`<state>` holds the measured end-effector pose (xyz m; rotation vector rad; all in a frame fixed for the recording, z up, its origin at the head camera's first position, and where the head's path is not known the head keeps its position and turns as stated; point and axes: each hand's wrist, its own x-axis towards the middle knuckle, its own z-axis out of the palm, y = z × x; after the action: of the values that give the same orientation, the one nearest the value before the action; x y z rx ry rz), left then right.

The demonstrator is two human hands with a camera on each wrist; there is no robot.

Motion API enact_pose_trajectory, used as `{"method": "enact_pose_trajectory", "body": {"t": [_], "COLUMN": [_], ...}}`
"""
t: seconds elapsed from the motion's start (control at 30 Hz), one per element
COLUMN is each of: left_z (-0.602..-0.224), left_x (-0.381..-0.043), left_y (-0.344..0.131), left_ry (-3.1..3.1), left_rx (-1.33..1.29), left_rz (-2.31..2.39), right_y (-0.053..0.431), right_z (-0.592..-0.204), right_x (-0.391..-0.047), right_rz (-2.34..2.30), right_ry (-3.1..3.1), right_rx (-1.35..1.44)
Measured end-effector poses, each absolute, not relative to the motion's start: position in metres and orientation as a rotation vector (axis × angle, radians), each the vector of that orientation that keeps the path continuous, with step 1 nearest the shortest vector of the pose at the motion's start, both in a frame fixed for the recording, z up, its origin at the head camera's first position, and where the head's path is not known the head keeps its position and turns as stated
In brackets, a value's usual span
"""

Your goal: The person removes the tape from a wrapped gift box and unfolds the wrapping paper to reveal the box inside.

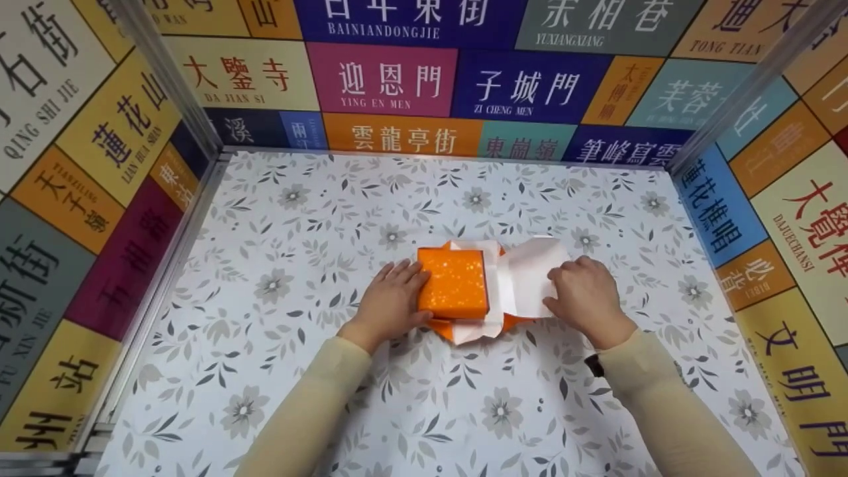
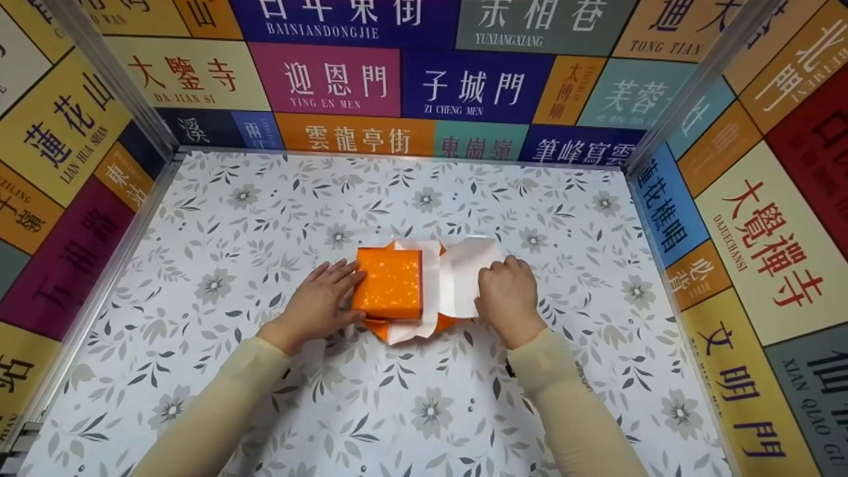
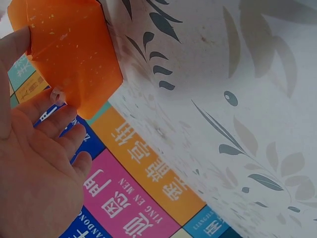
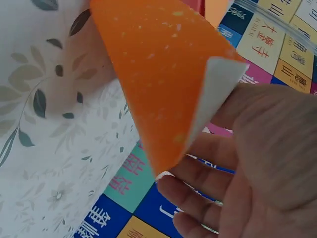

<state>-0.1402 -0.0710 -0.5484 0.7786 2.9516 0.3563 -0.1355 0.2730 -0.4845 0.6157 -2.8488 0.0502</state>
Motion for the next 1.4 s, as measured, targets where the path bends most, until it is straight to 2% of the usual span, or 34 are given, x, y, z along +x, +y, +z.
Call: {"method": "enact_pose_trajectory", "body": {"t": [0.23,0.7,1.07,1.4], "left_z": [-0.548,-0.545,-0.543,-0.542], "left_x": [-0.141,-0.137,-0.132,-0.135], "left_y": [-0.07,-0.058,-0.034,-0.033], "left_ry": [2.945,2.98,2.95,2.977], "left_rx": [0.782,0.794,0.904,0.881], "left_rz": [0.36,0.327,0.282,0.281], "right_y": [0.28,0.291,0.288,0.287], "right_z": [-0.505,-0.555,-0.56,-0.557], "right_x": [-0.132,-0.138,-0.147,-0.147], "right_rz": [0.044,0.323,0.294,0.328], "right_ry": [-3.151,-3.511,-3.525,-3.546], "right_rx": [0.624,0.421,0.446,0.424]}}
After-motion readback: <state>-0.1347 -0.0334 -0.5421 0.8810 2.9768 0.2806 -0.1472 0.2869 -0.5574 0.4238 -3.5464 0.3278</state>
